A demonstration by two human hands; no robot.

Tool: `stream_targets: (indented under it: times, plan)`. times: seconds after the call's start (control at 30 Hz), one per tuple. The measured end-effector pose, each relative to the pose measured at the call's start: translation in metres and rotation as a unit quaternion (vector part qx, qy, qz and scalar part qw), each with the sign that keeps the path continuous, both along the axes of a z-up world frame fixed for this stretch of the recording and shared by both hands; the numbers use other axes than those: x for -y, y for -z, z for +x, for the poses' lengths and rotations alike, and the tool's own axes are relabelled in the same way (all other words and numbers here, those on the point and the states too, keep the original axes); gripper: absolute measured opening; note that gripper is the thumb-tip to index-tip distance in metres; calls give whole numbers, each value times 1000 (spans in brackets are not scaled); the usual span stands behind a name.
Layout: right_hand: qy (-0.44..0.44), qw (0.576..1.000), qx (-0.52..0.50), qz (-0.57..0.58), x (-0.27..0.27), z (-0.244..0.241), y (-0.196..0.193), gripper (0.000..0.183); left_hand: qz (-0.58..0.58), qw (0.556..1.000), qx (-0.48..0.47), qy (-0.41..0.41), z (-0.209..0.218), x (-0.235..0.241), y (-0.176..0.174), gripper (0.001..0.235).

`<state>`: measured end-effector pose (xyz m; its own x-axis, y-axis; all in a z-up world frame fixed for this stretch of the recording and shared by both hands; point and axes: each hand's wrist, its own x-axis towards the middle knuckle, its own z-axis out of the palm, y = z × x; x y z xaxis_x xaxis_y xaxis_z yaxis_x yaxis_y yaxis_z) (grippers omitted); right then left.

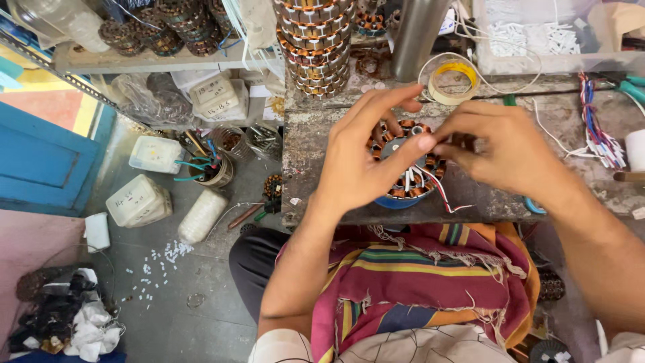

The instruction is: The person wires and assembles a ceiling fan motor by hand and using a screwdriver. They thread copper wires through the motor casing, secure connections by hand, and then place the completed component onto a stool with other motors.

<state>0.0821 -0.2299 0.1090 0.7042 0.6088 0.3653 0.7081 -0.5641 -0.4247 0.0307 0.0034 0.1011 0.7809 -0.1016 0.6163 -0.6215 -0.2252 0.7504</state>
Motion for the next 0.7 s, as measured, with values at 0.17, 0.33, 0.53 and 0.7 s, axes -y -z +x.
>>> stream_targets:
  times: [0.17,0.33,0.53,0.7]
  plan:
    - [-54,997,-61,-15,-11,7,-2,25,55,998,-10,25,22,16,-30,32]
    - [-48,989,-110,-91,-21,6,-10,16,36,999,-34,0,25,22,-23,22]
    - [-29,986,-84,-139,-31,0,-20,19,-62,992,-102,32,30,23,-11,16]
    - [-12,988,-41,-150,-34,-12,-9,15,-91,988,-118,45,32,19,-7,16]
